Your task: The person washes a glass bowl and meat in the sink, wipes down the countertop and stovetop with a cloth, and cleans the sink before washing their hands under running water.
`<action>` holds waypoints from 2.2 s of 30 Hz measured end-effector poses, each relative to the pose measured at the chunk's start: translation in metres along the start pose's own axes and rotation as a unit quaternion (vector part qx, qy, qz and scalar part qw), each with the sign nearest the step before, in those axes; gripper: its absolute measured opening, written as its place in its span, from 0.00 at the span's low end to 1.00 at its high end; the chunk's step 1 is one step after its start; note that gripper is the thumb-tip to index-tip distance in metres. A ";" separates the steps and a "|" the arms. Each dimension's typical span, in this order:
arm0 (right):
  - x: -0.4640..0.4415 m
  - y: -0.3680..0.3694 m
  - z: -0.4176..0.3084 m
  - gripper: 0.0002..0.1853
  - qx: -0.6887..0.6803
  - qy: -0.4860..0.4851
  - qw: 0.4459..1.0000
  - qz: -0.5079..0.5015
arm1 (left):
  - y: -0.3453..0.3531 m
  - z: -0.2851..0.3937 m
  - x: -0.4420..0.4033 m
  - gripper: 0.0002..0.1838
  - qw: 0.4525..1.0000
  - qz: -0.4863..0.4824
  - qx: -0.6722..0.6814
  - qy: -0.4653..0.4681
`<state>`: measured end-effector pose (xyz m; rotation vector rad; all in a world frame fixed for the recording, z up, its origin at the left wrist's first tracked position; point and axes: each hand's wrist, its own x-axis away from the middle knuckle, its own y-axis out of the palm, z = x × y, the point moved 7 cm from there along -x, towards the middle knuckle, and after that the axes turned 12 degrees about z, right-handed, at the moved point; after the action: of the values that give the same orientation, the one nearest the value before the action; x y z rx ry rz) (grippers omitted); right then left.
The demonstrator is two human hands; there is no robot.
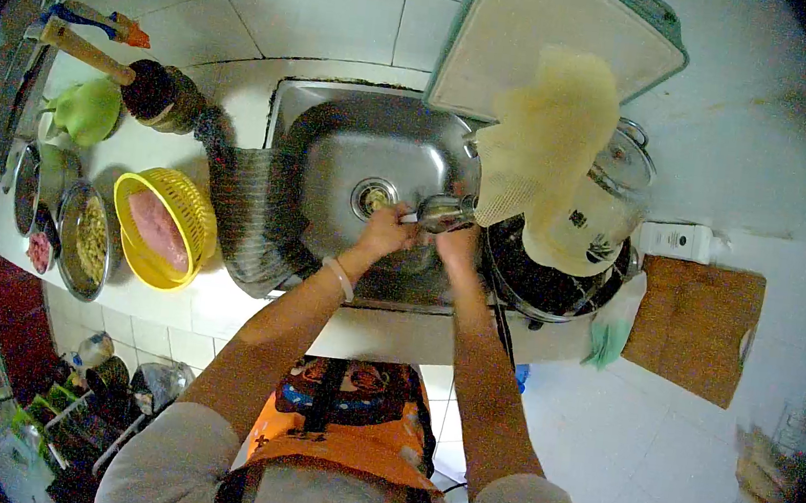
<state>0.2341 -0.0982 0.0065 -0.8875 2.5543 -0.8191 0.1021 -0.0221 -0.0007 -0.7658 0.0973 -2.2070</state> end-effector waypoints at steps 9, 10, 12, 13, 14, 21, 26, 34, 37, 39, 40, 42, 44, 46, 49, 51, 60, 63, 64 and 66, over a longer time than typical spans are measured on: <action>0.041 0.080 0.100 0.38 -0.313 0.406 0.859 0.012 | -0.082 -0.064 -0.116 0.32 0.914 0.216 -0.287 0.188; 0.042 0.077 0.107 0.41 -0.330 0.415 0.847 0.034 | -0.094 -0.074 -0.129 0.36 0.907 0.196 -0.333 0.166; 0.029 0.040 0.033 0.38 -0.324 0.381 0.864 0.061 | -0.108 -0.094 -0.145 0.39 0.915 0.212 -0.295 0.178; 0.020 0.033 0.022 0.38 -0.320 0.371 0.869 0.069 | -0.103 -0.108 -0.153 0.39 0.912 0.208 -0.282 0.214; 0.011 0.025 0.013 0.37 -0.316 0.361 0.874 0.077 | -0.096 -0.110 -0.154 0.40 0.907 0.207 -0.270 0.249; -0.047 0.032 0.000 0.24 0.110 -0.052 0.982 0.144 | -0.007 -0.110 -0.110 0.38 0.909 -0.007 -0.305 0.285; -0.055 0.091 0.066 0.24 0.112 -0.001 0.994 0.010 | -0.037 -0.094 -0.141 0.38 0.879 0.032 -0.321 0.350; 0.034 0.142 0.096 0.16 0.318 0.086 0.937 -0.113 | 0.006 -0.124 -0.114 0.34 0.873 0.024 -0.353 0.335; 0.050 0.163 0.082 0.17 0.219 0.134 0.962 -0.093 | 0.016 -0.155 -0.110 0.28 0.847 -0.149 -0.439 0.260; 0.043 0.181 0.090 0.16 0.116 0.122 0.985 -0.035 | -0.008 -0.141 -0.100 0.24 0.889 -0.027 -0.410 0.200; 0.031 0.188 0.094 0.16 0.021 0.167 0.985 -0.025 | -0.030 -0.135 -0.097 0.21 0.913 0.096 -0.372 0.139; 0.029 0.199 0.115 0.13 -0.210 0.297 0.930 -0.054 | -0.028 -0.140 -0.092 0.18 0.885 0.236 -0.328 0.230; 0.009 0.172 0.116 0.14 -0.238 0.157 0.958 0.008 | -0.008 -0.165 -0.101 0.18 0.992 0.121 0.019 -0.034; 0.003 0.131 0.072 0.15 -0.185 0.092 0.978 0.020 | -0.006 -0.124 -0.078 0.19 0.982 0.107 0.136 -0.075; 0.033 0.111 0.027 0.14 -0.116 0.217 0.967 -0.066 | 0.042 -0.121 -0.064 0.20 0.780 -0.028 0.552 -0.294; 0.042 0.082 -0.039 0.11 -0.068 0.085 0.992 -0.062 | 0.055 -0.128 -0.062 0.21 0.749 -0.074 0.605 -0.261; 0.011 0.079 -0.047 0.17 0.214 -0.102 0.969 -0.077 | 0.060 -0.084 -0.027 0.23 0.719 -0.015 0.632 -0.288; 0.002 0.072 -0.014 0.23 0.109 0.092 0.984 -0.110 | 0.056 -0.087 -0.027 0.29 0.724 -0.073 0.624 -0.286; 0.005 0.072 -0.001 0.27 0.058 0.190 0.972 -0.127 | 0.057 -0.079 -0.027 0.31 0.681 -0.175 0.670 -0.239; 0.017 0.073 0.013 0.35 -0.074 0.366 0.910 -0.179 | 0.054 -0.066 -0.017 0.34 0.578 -0.387 0.705 -0.137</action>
<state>0.1934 -0.0678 -0.0494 -1.3237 3.1695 -1.2747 0.1097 -0.0588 -0.0787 -0.0954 -2.2378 -1.8818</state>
